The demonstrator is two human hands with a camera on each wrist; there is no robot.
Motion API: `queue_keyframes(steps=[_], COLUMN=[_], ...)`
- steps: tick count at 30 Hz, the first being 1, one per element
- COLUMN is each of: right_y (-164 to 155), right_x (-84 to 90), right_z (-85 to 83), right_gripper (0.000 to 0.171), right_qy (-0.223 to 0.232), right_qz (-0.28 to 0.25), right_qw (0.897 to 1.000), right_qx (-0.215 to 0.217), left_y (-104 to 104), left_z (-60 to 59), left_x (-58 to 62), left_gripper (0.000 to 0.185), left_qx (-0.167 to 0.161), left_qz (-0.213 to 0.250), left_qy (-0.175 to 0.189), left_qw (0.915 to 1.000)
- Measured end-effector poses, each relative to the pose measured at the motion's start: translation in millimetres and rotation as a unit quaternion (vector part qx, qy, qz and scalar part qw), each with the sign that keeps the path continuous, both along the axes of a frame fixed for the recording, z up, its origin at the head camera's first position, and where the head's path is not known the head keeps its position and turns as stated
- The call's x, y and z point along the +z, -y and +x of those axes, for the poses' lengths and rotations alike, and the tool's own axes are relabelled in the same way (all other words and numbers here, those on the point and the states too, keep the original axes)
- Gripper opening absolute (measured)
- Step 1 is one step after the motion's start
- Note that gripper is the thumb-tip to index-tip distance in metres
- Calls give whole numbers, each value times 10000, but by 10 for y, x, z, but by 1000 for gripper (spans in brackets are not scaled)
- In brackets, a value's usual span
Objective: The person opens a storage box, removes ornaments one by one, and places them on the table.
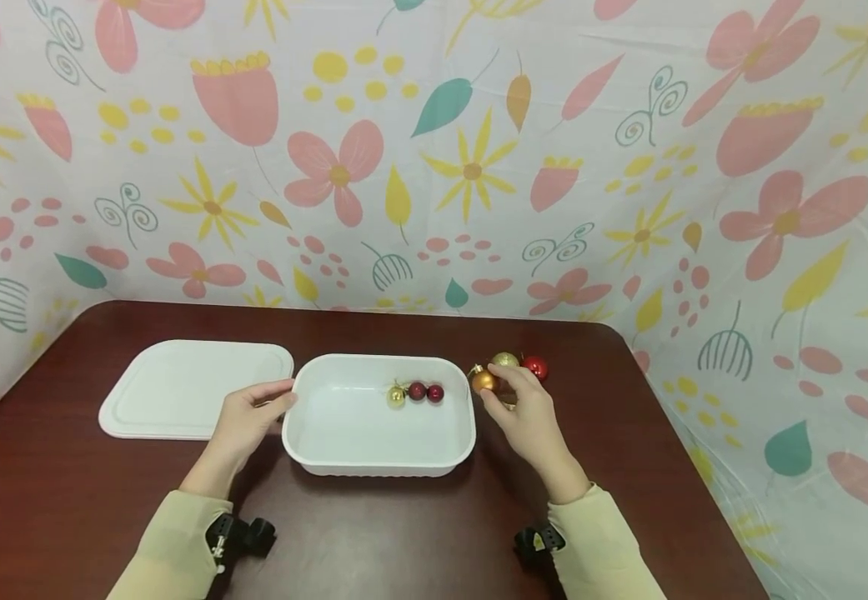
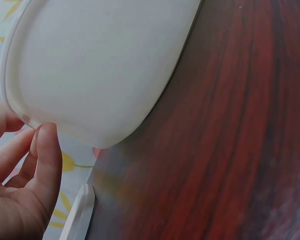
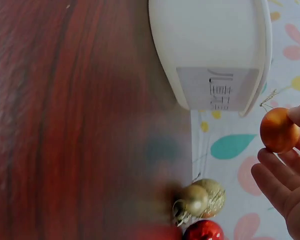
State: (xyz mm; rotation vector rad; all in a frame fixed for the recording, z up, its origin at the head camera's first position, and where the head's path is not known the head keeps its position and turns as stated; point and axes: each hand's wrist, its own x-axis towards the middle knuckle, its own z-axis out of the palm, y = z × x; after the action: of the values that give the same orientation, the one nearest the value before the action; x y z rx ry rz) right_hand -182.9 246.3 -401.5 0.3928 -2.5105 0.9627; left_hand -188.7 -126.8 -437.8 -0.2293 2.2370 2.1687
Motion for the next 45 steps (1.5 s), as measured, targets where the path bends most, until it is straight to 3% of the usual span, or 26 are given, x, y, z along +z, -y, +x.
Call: queue_keyframes(steps=[13,22,30,38,45], right_y=[-205,-326,-462,-569,-665], right_x=[-34,-20,-25,-71,-88], right_z=[-13,-38,-61,-58,-55], right_gripper=[35,40,48,42,41], right_qy=[458,400,800,1169,1242], right_qz=[-371,-546,-404,-247,340], right_qw=[9973,9962,9927,9889,9863], right_qx=[-440,-541,-806,-885,-1027], left_y=[-2,-2,4,8,5], left_z=[-2,-9,-26,-25,-13], left_x=[18,25,7,6,13], left_gripper=[36,35,35,35,36], left_qx=[3,-5,-8,6,-20], left_qz=[-41,-85,-57,-80,-32], left_qy=[29,10,32,36,93], left_qw=[10000,10000,10000,10000,10000])
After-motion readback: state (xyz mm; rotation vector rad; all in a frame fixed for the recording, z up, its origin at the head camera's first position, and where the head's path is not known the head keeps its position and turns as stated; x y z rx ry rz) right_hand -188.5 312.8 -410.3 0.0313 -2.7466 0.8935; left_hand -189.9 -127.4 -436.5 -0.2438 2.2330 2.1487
